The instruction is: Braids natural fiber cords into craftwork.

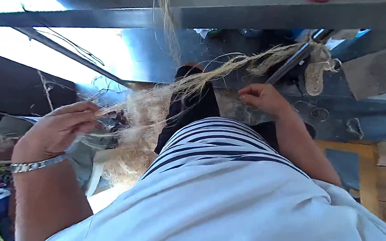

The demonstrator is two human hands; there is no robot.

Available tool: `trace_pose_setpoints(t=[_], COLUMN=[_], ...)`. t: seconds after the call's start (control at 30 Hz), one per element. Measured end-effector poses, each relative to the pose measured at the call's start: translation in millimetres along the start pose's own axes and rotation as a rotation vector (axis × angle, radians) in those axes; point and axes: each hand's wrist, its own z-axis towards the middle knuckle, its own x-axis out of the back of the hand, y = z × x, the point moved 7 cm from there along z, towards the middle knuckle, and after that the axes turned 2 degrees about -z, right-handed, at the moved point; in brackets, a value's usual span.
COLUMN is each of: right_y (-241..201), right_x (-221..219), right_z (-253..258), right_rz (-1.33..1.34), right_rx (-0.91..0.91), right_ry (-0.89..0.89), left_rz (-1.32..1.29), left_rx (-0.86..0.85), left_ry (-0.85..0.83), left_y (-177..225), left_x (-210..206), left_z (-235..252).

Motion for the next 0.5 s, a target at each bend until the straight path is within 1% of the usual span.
trace_pose_setpoints(t=[0.07, 0.17, 0.23, 0.27, 0.3, 0.33, 0.37, 0.4, 0.43, 0.47, 0.5], right_y=[10.0, 30.9, 39.6, 45.6, 52.0, 59.5, 66.8, 72.6, 75.9, 76.7, 75.0], right_x=[0.6, 2.9, 4.0, 5.0, 6.6, 7.4, 7.5, 7.6, 8.0, 8.6, 8.9], right_z=[0.9, 3.2, 0.8, -0.2, -0.2, -0.4, -1.2, -2.0, -3.5, -5.1, -5.9], right_rz=[-0.023, -0.044, -0.031, -0.02, -0.005, 0.013, 0.029, 0.051, 0.093, 0.152, 0.228], right_rx=[-0.017, -0.091, -0.175, -0.201, -0.212, -0.22, -0.228, -0.233, -0.248, -0.262, -0.267], right_ry=[-0.018, -0.033, -0.018, -0.006, 0.008, 0.018, 0.024, 0.032, 0.039, 0.051, 0.07], left_rz=[-0.029, -0.075, -0.108, -0.059, 0.051, 0.226, 0.396, 0.488, 0.588, 0.689, 0.763], left_rx=[0.04, 0.205, 0.31, 0.371, 0.434, 0.493, 0.546, 0.566, 0.522, 0.437, 0.342], left_ry=[0.097, 0.27, 0.41, 0.471, 0.516, 0.511, 0.451, 0.37, 0.304, 0.268, 0.259], left_y=[-30.0, -78.2, -111.0, -125.3, -137.9, -148.9, -155.7, -157.7, -152.3, -133.4, -102.7], left_x=[29.0, 53.9, 63.1, 66.0, 67.3, 66.7, 63.8, 59.4, 53.4, 42.9, 27.6], left_z=[-8.4, -11.4, -12.2, -12.5, -12.6, -11.9, -8.7, -0.4, 12.2, 25.8, 38.4])
